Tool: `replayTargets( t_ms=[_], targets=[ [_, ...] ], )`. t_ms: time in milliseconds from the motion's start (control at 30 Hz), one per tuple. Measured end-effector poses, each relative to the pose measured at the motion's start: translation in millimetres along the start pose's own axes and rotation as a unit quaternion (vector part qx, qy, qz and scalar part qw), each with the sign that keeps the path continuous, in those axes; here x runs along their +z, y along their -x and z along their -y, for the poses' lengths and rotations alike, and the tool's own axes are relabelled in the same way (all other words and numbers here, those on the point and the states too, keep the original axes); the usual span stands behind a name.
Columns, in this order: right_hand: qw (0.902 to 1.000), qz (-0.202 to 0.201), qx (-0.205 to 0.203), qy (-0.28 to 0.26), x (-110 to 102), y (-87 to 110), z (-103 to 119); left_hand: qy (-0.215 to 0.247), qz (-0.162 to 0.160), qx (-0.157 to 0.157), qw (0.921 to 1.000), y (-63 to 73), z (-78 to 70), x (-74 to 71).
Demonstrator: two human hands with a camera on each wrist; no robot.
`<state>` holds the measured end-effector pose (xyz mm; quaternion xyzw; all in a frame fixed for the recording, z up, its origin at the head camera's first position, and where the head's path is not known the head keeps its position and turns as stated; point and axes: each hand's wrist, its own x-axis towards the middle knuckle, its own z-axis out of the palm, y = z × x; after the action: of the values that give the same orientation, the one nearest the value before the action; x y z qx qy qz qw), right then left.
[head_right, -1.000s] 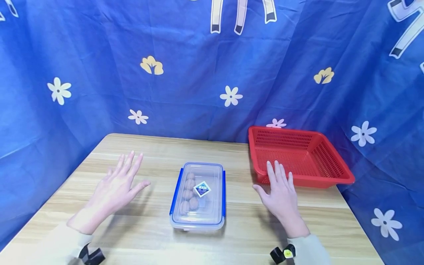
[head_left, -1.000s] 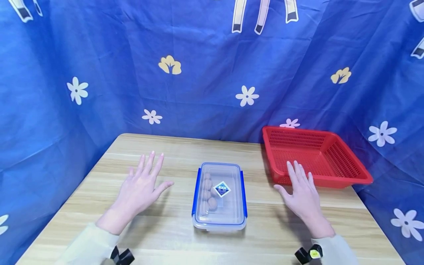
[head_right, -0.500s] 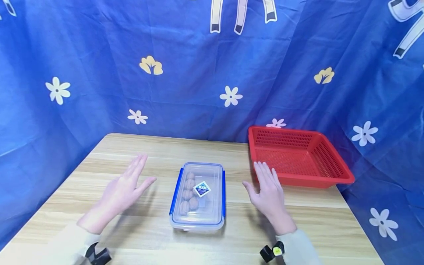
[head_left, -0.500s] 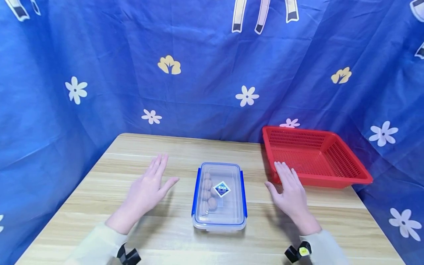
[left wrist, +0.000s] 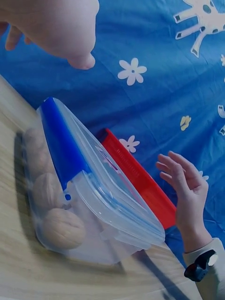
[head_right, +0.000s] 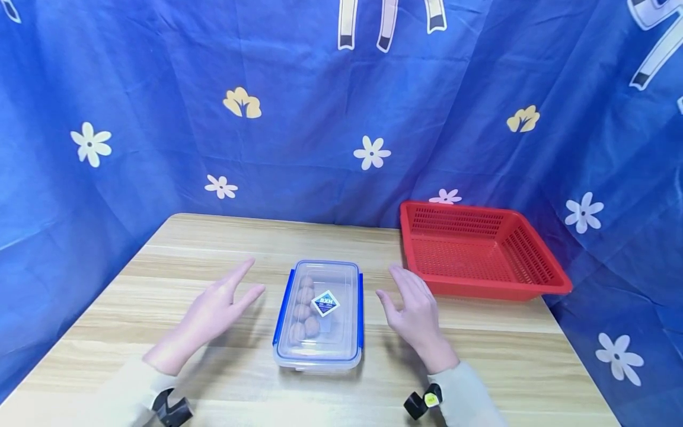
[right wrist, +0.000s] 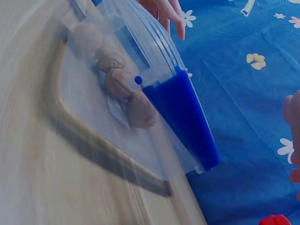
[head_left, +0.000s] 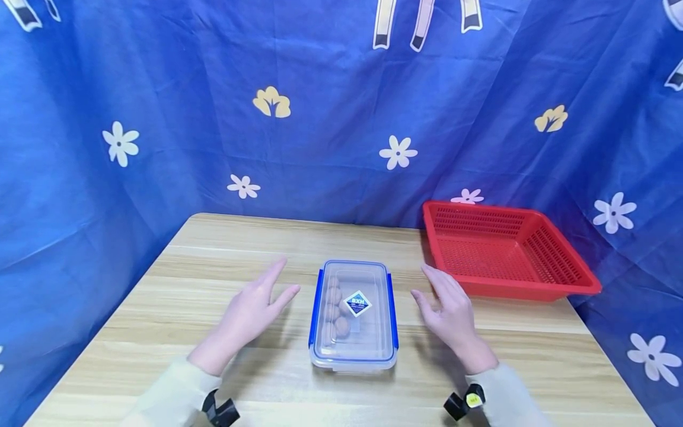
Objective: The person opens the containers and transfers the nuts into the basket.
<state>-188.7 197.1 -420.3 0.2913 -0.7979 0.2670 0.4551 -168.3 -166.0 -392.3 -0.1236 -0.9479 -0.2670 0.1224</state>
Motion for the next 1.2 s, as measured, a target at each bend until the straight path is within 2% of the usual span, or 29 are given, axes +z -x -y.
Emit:
replayTargets(
  t_ms=[267, 467, 800, 1033, 1200],
  targets=[
    [0.9989, 0.018, 0.017, -0.041, 14.0, 5.4, 0.9, 0.030, 0.007, 0.012, 0.9994, -2.7, -0.6, 12.9],
    [0.9951, 0.059, 0.044, -0.067, 22.0, 11.1, 4.3, 0.060, -0.004, 0.001, 0.9982, -2.1, -2.3, 23.2],
    [0.9795, 0.155, 0.101, -0.081, 30.9, 16.6, 14.1, 0.134, -0.014, -0.012, 0.9909, 0.1, -12.9, 39.4],
    [0.9705, 0.190, 0.116, -0.093, 35.4, 19.5, 18.5, 0.162, -0.022, -0.009, 0.9865, 1.4, -15.8, 50.2],
    [0.9662, 0.208, 0.122, -0.092, 36.0, 18.9, 21.2, 0.165, -0.029, -0.005, 0.9858, 2.5, -16.5, 54.2]
  ],
)
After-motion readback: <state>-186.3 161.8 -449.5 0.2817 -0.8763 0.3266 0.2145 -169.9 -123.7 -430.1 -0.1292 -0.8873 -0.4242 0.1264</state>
